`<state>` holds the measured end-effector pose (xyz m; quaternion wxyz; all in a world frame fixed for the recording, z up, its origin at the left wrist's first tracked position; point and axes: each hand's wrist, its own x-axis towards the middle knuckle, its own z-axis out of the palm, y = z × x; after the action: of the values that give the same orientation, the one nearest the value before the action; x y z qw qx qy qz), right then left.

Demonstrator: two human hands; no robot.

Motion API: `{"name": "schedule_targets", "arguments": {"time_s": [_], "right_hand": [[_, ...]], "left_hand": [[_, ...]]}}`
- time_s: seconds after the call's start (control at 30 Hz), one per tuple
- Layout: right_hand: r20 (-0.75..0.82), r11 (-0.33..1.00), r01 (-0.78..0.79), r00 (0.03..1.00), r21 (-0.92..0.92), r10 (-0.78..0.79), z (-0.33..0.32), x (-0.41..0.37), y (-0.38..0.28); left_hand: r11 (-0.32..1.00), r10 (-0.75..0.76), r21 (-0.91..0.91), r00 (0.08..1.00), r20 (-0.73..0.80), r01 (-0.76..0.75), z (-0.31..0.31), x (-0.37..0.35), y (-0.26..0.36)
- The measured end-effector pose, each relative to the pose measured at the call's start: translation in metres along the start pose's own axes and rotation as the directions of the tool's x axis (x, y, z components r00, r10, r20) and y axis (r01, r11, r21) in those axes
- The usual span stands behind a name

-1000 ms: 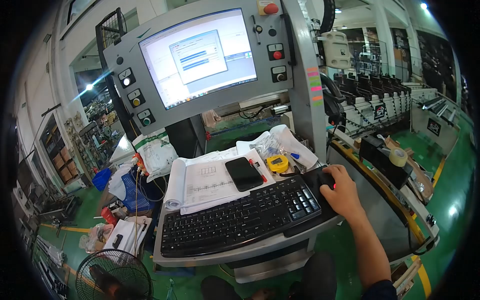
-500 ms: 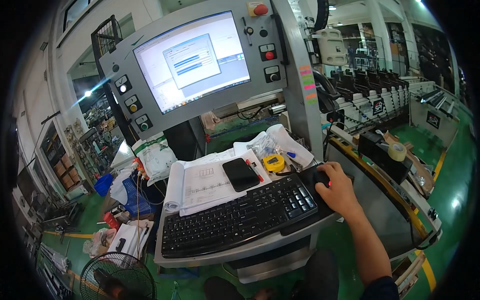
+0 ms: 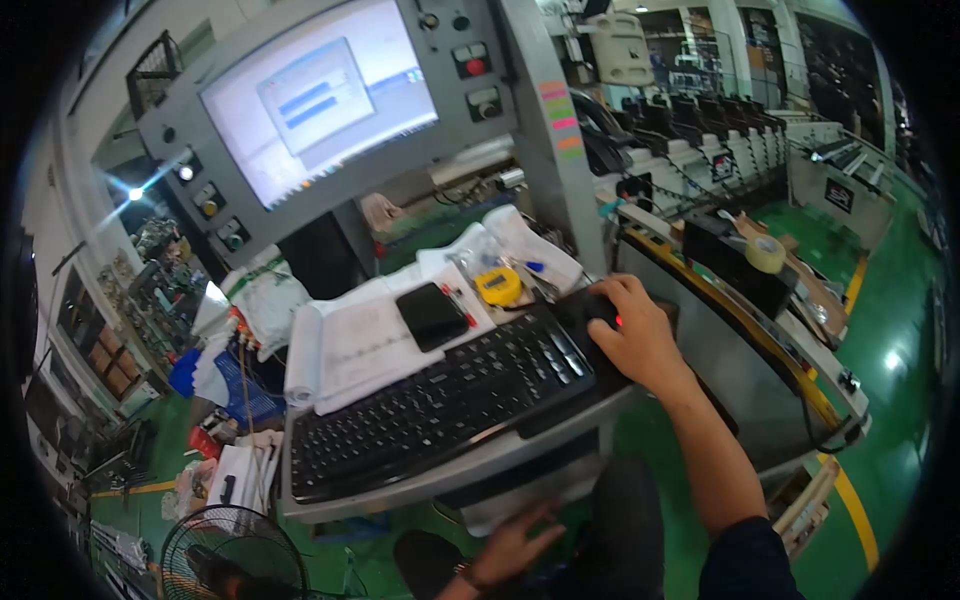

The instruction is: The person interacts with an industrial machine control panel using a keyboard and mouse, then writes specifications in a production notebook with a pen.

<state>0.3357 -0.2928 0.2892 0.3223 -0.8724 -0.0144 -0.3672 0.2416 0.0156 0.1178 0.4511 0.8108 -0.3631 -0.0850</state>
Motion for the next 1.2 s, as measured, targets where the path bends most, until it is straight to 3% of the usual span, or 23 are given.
{"name": "schedule_targets", "arguments": {"time_s": [0.03, 0.07, 0.1, 0.17, 0.23, 0.33, 0.53, 0.8, 1.2], "right_hand": [[-0.003, 1.000, -0.002, 1.000, 0.028, 0.002, -0.001, 0.000, -0.001], [0.013, 1.000, -0.002, 1.000, 0.028, 0.002, -0.001, 0.001, -0.002], [0.025, 0.999, 0.002, 1.000, 0.034, -0.003, -0.002, 0.001, -0.001], [0.058, 0.999, -0.029, 0.998, 0.013, 0.028, -0.002, 0.001, -0.002], [0.065, 0.999, -0.039, 0.997, 0.011, 0.038, -0.001, 0.002, -0.002], [0.053, 1.000, -0.024, 0.998, 0.003, 0.024, -0.001, 0.002, 0.001], [0.018, 0.999, 0.037, 0.999, -0.037, -0.036, 0.000, 0.002, 0.003], [0.079, 0.998, -0.051, 0.996, 0.025, 0.049, -0.005, 0.002, -0.008], [0.099, 1.000, -0.016, 0.995, 0.016, 0.015, -0.005, 0.003, -0.016]], "left_hand": [[0.996, 0.084, 0.005, 0.996, 0.012, -0.084, -0.024, 0.011, 0.033], [0.944, 0.283, 0.198, 0.956, -0.076, -0.264, -0.049, 0.023, 0.071], [0.890, 0.424, 0.253, 0.892, -0.157, -0.379, -0.066, 0.033, 0.091], [0.773, 0.559, 0.467, 0.809, -0.181, -0.430, -0.095, 0.050, 0.121], [0.699, 0.549, 0.630, 0.818, -0.172, -0.337, -0.112, 0.071, 0.140], [0.671, 0.451, 0.699, 0.884, -0.120, -0.247, -0.119, 0.099, 0.134], [0.647, 0.445, 0.717, 0.892, -0.078, -0.261, -0.113, 0.120, 0.123], [0.634, 0.460, 0.734, 0.882, -0.106, -0.242, -0.112, 0.125, 0.116], [0.639, 0.486, 0.721, 0.867, -0.106, -0.269, -0.111, 0.120, 0.111]]}}
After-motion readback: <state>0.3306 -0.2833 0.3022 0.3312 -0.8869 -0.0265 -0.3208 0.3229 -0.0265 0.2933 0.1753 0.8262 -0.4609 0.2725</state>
